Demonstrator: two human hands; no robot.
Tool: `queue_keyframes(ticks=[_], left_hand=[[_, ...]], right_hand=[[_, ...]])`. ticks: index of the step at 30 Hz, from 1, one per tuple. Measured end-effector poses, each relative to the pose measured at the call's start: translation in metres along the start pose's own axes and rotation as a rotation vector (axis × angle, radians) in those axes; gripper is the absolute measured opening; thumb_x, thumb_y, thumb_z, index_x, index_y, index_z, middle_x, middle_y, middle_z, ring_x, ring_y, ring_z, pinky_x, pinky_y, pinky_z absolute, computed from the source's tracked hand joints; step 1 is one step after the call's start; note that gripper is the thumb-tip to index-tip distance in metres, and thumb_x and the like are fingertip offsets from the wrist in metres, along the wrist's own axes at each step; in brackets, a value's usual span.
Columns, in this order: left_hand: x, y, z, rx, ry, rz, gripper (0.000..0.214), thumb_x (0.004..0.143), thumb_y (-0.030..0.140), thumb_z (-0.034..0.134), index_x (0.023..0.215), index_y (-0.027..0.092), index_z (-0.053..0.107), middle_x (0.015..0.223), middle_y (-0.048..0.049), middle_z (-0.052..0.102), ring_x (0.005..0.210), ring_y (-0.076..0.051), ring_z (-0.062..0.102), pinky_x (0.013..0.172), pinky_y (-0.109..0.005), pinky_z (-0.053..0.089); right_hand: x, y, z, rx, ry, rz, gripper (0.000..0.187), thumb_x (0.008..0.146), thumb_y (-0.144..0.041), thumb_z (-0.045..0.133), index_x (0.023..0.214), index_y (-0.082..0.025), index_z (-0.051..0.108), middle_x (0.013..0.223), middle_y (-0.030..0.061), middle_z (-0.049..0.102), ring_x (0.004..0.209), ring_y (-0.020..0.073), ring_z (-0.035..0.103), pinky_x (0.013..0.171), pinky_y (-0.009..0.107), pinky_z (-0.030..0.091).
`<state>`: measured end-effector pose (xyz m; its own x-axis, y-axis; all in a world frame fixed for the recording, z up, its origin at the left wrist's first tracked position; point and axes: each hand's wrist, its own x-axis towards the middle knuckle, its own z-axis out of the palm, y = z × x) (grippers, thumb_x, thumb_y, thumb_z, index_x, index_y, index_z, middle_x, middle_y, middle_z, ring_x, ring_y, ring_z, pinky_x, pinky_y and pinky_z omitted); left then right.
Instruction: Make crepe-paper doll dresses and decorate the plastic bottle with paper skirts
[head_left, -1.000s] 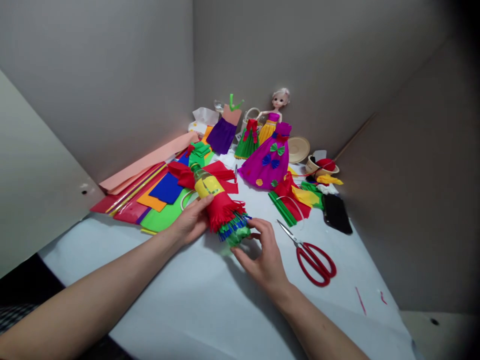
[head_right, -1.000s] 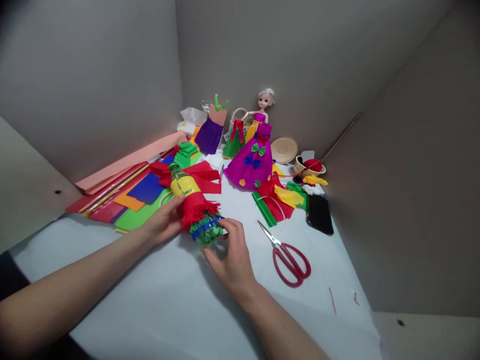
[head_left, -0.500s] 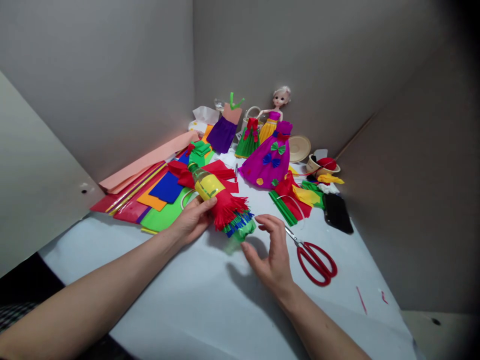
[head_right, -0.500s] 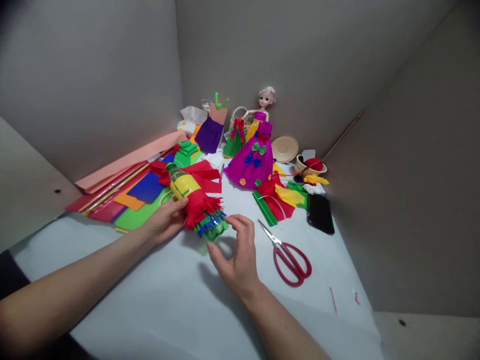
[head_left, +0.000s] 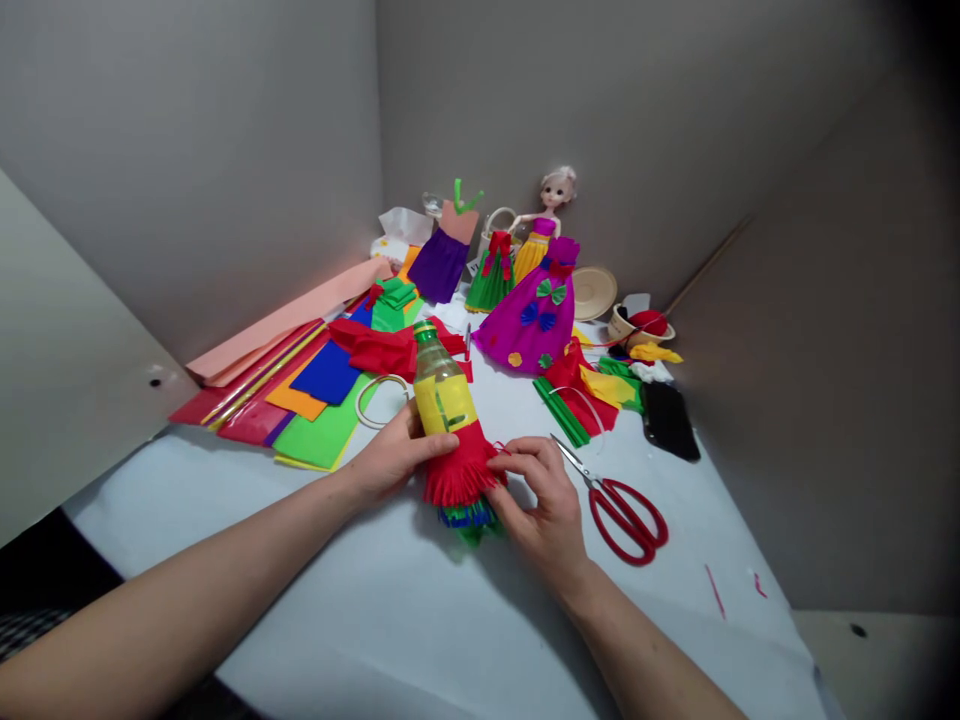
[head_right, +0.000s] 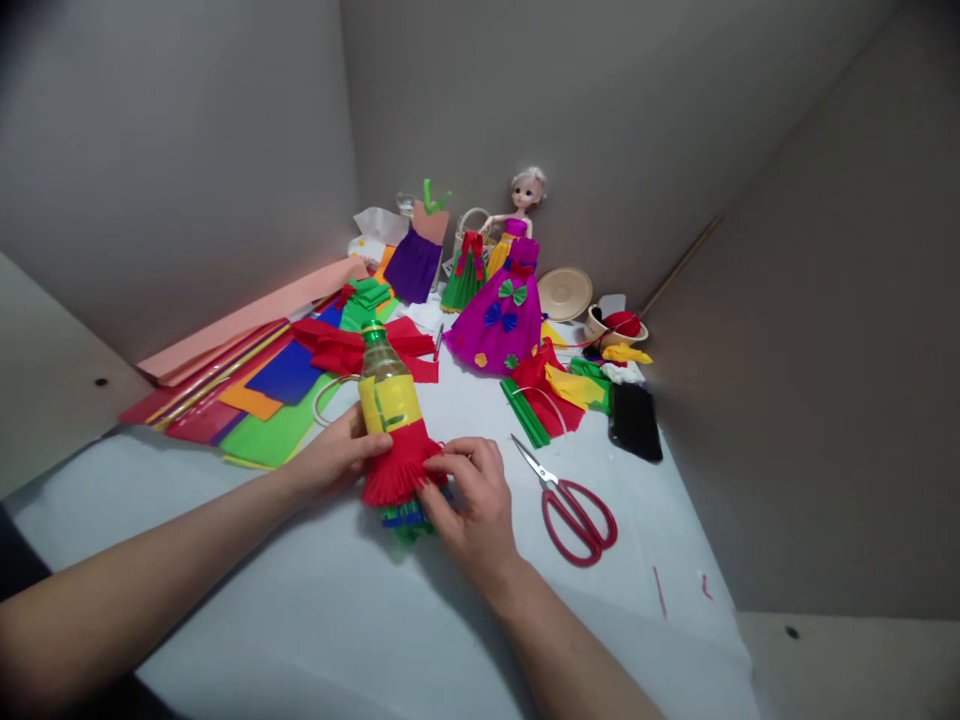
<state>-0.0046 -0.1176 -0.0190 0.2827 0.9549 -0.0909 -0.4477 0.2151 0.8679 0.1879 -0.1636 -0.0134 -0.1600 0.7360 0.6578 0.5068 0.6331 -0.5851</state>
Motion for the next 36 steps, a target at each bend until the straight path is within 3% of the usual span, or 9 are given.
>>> queue_keyframes(ticks=[4, 8, 12, 14, 20, 25, 28, 33, 36], left_hand=[[-0.004, 0.000, 0.000, 0.062, -0.075, -0.076, 0.061, 0.063, 0.029, 0.087, 0.117, 0.021, 0.059, 0.120, -0.0124, 0.068, 0.110, -0.032, 0.065, 0.093, -0.041, 0.051], [-0.005, 0.003, 0.003, 0.064, -0.065, -0.068, 0.060, 0.065, 0.032, 0.086, 0.118, 0.020, 0.059, 0.123, -0.0135, 0.066, 0.114, -0.033, 0.062, 0.092, -0.040, 0.051], [-0.003, 0.003, 0.004, 0.094, 0.000, -0.023, 0.053, 0.068, 0.032, 0.084, 0.113, 0.019, 0.060, 0.116, -0.0122, 0.068, 0.108, -0.031, 0.064, 0.092, -0.041, 0.050], [-0.003, 0.003, 0.004, 0.142, 0.025, 0.005, 0.053, 0.067, 0.033, 0.084, 0.112, 0.018, 0.058, 0.111, -0.0109, 0.069, 0.104, -0.029, 0.064, 0.090, -0.040, 0.050], [-0.008, 0.006, 0.006, 0.319, -0.021, 0.026, 0.063, 0.067, 0.039, 0.083, 0.117, 0.017, 0.052, 0.111, -0.0100, 0.064, 0.103, -0.028, 0.062, 0.083, -0.036, 0.050], [-0.013, 0.008, 0.006, 0.412, -0.123, -0.034, 0.065, 0.071, 0.044, 0.080, 0.121, 0.018, 0.048, 0.115, -0.0092, 0.062, 0.107, -0.027, 0.059, 0.087, -0.037, 0.049], [-0.012, 0.007, 0.006, 0.395, -0.138, -0.053, 0.064, 0.072, 0.046, 0.078, 0.121, 0.018, 0.048, 0.115, -0.0091, 0.062, 0.107, -0.027, 0.059, 0.087, -0.037, 0.048], [-0.012, 0.006, 0.007, 0.392, -0.101, -0.032, 0.067, 0.072, 0.047, 0.078, 0.123, 0.017, 0.046, 0.117, -0.0101, 0.060, 0.106, -0.026, 0.058, 0.088, -0.039, 0.047], [-0.014, 0.005, 0.007, 0.429, -0.097, -0.013, 0.068, 0.072, 0.048, 0.078, 0.123, 0.017, 0.046, 0.113, -0.0086, 0.060, 0.103, -0.025, 0.058, 0.087, -0.038, 0.048]], right_hand=[[-0.002, 0.002, -0.003, 0.054, 0.024, 0.105, 0.009, 0.089, -0.015, 0.061, 0.087, -0.023, 0.062, 0.087, 0.0033, 0.058, 0.087, 0.0182, 0.056, 0.077, 0.035, 0.046], [-0.003, 0.005, -0.007, 0.149, 0.069, 0.134, 0.010, 0.090, -0.019, 0.058, 0.098, -0.024, 0.061, 0.097, 0.0054, 0.057, 0.097, 0.0211, 0.055, 0.084, 0.038, 0.045], [-0.003, -0.001, -0.009, 0.111, -0.063, 0.002, 0.042, 0.078, -0.028, 0.074, 0.116, -0.026, 0.056, 0.109, 0.0080, 0.053, 0.104, 0.0247, 0.053, 0.089, 0.042, 0.046], [-0.003, -0.006, -0.007, 0.050, -0.129, -0.044, 0.049, 0.074, -0.030, 0.079, 0.117, -0.026, 0.056, 0.109, 0.0082, 0.053, 0.102, 0.0246, 0.053, 0.087, 0.041, 0.047], [0.000, -0.017, -0.006, -0.051, -0.105, -0.134, 0.015, 0.083, -0.015, 0.067, 0.094, -0.024, 0.064, 0.090, 0.0044, 0.059, 0.085, 0.0193, 0.053, 0.075, 0.038, 0.044], [0.002, -0.015, -0.010, 0.002, 0.010, -0.071, 0.013, 0.084, -0.009, 0.063, 0.089, -0.021, 0.063, 0.084, 0.0036, 0.059, 0.082, 0.0177, 0.054, 0.075, 0.038, 0.042], [0.000, -0.013, -0.012, 0.055, 0.035, -0.041, 0.014, 0.085, -0.012, 0.061, 0.095, -0.021, 0.062, 0.089, 0.0049, 0.058, 0.088, 0.0193, 0.053, 0.078, 0.039, 0.043], [-0.001, -0.021, -0.011, 0.046, -0.065, -0.159, 0.032, 0.079, -0.027, 0.071, 0.108, -0.020, 0.060, 0.097, 0.0073, 0.058, 0.091, 0.0219, 0.052, 0.079, 0.040, 0.043], [0.001, -0.025, -0.008, -0.018, -0.112, -0.185, 0.023, 0.078, -0.023, 0.073, 0.099, -0.020, 0.064, 0.091, 0.0059, 0.058, 0.086, 0.0203, 0.052, 0.077, 0.039, 0.042]])
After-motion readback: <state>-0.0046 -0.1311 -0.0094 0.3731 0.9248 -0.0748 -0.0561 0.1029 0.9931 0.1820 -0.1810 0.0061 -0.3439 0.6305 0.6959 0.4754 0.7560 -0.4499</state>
